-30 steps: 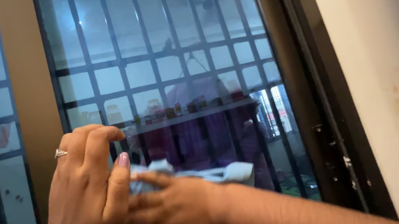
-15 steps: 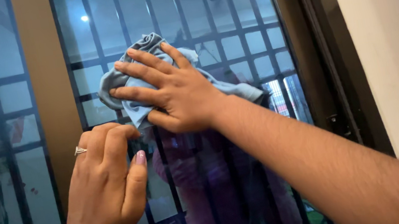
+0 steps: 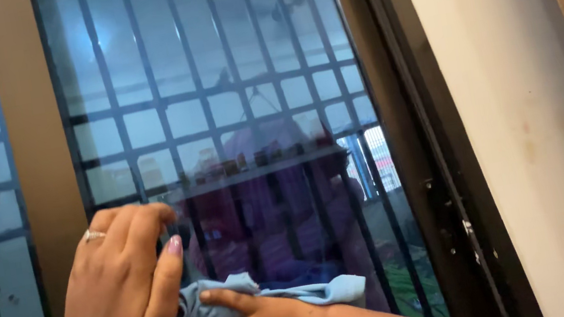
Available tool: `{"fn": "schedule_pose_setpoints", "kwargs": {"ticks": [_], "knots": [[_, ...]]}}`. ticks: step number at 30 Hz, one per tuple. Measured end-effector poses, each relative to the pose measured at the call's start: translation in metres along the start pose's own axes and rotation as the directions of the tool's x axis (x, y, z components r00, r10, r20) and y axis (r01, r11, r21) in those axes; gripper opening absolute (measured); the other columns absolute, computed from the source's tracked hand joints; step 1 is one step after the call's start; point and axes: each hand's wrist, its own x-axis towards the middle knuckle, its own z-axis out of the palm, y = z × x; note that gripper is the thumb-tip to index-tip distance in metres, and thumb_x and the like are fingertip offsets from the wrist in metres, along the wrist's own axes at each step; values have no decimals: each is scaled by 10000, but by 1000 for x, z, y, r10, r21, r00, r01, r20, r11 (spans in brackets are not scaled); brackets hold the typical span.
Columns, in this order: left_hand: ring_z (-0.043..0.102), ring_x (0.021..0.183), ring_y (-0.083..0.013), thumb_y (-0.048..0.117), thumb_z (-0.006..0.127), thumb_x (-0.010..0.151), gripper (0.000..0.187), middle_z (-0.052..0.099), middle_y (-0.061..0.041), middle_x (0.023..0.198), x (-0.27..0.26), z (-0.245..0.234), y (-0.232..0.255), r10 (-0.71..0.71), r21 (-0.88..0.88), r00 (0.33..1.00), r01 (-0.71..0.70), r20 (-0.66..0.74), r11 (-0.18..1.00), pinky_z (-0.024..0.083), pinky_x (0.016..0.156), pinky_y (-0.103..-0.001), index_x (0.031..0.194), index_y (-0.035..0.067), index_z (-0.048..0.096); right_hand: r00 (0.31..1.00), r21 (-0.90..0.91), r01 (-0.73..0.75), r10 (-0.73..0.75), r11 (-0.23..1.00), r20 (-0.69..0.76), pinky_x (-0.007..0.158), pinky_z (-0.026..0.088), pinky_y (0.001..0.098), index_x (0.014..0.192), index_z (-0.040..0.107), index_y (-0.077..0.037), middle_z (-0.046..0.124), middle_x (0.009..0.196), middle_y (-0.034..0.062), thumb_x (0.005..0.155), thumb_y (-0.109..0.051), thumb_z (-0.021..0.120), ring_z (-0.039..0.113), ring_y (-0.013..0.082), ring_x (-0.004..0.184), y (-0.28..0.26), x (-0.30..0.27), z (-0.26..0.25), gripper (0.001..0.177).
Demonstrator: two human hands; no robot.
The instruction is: The person sprays liquid from a bottle onto a glass window pane and then wipes the glass surface with a cloth using both hands in circular and linear motions.
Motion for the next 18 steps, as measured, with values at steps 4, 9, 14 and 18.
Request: {"fn": "schedule_pose_setpoints", "kwargs": {"ticks": [4,9,14,18], "knots": [[598,1039,-359,194,514,881,262,673,-129,989,-1,4,-2,-16,11,1000,16,9,1000,443,888,-473,1038,19,629,998,75,52,-55,996,36,1375,118,498,1469,648,-226,489,1654,-58,1111,-290,495,382,128,1562,22,3,-6,394],[577,998,-359,189,514,875,264,653,-152,1006,-3,4,-6,-42,-31,999,42,5,999,444,894,-466,1045,17,619,987,145,-88,68,985,143,1317,125,604,1326,678,-276,501,1551,19,954,-421,594,346,263,1553,59,36,-10,407],[560,1045,-390,173,533,888,293,628,-185,1108,-6,3,-6,9,-52,998,-12,-59,999,436,930,-478,1118,4,598,973,46,-220,216,974,87,1313,143,584,1385,636,-229,432,1624,85,929,-491,634,315,237,1586,109,64,-14,527],[524,1136,-427,188,556,893,354,540,-244,1257,-10,5,-4,24,-5,992,-25,-124,1000,424,970,-499,1184,-12,576,956,-51,-288,284,956,-74,1283,123,614,1456,578,-258,397,1654,44,973,-473,598,271,262,1580,145,89,-16,530]]}}
